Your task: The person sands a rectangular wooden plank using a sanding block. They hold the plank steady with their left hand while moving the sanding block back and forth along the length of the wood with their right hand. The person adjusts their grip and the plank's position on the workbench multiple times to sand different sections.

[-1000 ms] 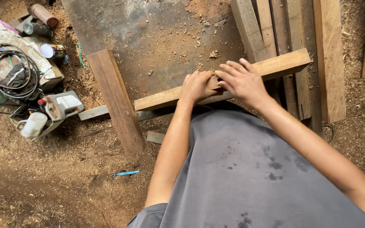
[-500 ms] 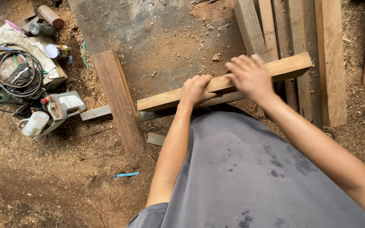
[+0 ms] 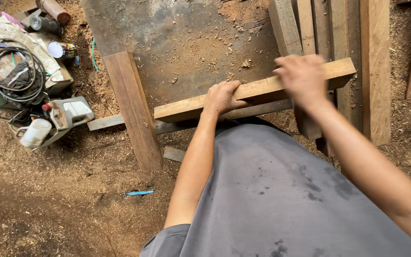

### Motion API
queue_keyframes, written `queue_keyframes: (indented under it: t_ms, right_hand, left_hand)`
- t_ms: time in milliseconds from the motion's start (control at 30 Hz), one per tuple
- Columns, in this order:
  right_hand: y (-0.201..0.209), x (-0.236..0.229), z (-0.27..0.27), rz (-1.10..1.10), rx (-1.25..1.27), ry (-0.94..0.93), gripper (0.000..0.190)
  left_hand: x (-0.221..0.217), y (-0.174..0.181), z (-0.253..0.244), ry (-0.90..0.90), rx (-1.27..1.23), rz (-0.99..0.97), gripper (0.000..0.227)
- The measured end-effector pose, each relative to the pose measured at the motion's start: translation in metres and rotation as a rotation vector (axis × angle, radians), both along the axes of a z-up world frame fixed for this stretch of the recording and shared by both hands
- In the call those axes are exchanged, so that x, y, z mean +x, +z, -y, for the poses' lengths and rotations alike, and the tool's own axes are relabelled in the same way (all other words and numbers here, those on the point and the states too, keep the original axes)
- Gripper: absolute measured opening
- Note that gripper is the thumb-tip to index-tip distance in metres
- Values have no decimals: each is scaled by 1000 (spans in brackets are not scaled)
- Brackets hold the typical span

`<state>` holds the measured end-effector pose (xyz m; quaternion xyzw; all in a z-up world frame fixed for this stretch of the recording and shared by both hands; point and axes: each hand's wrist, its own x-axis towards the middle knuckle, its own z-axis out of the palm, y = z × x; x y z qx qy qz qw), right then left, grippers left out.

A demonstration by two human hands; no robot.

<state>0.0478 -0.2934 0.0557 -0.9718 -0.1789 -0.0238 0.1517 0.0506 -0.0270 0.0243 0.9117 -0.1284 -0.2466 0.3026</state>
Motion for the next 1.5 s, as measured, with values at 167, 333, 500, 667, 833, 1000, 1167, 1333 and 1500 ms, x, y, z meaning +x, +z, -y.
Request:
queue_keyframes:
  t_ms: [167,333,500,667,833,1000,1167,1333,1500]
  right_hand:
    - [-1,-5,-9,-29,5,-106,25]
    - [-11,-18,-71,120,-6,163,32]
    - [8,-7,7,81,-139,-77,20]
    - [8,-27,-33,-68,15,-66,27]
    - [1,-31,-50,43,-57,115,30]
    - [14,-17,46,38,-197,-174,25]
    - [-4,-33,-17,-2,20,-150,25]
    - [-3,-30,-4,19,-27,-37,29]
    - [10,-20,45,77,-214,-268,23]
  left_hand:
    - [0,3,0,-2,-17,14,45]
    - [-7,-6,-1,10,-67,116,42]
    - [-13,-6,0,-9,-10,126,47]
    - [-21,-9,3,12,-39,217,45]
    - [-15,-7,1,49,-98,198,45]
    - [-11,-1,0,-15,20,94,47]
    - [-4,-4,0,-10,20,41,47]
    - [-6,-2,1,-21,5,76,49]
    - [-15,7,2,1,-34,109,50]
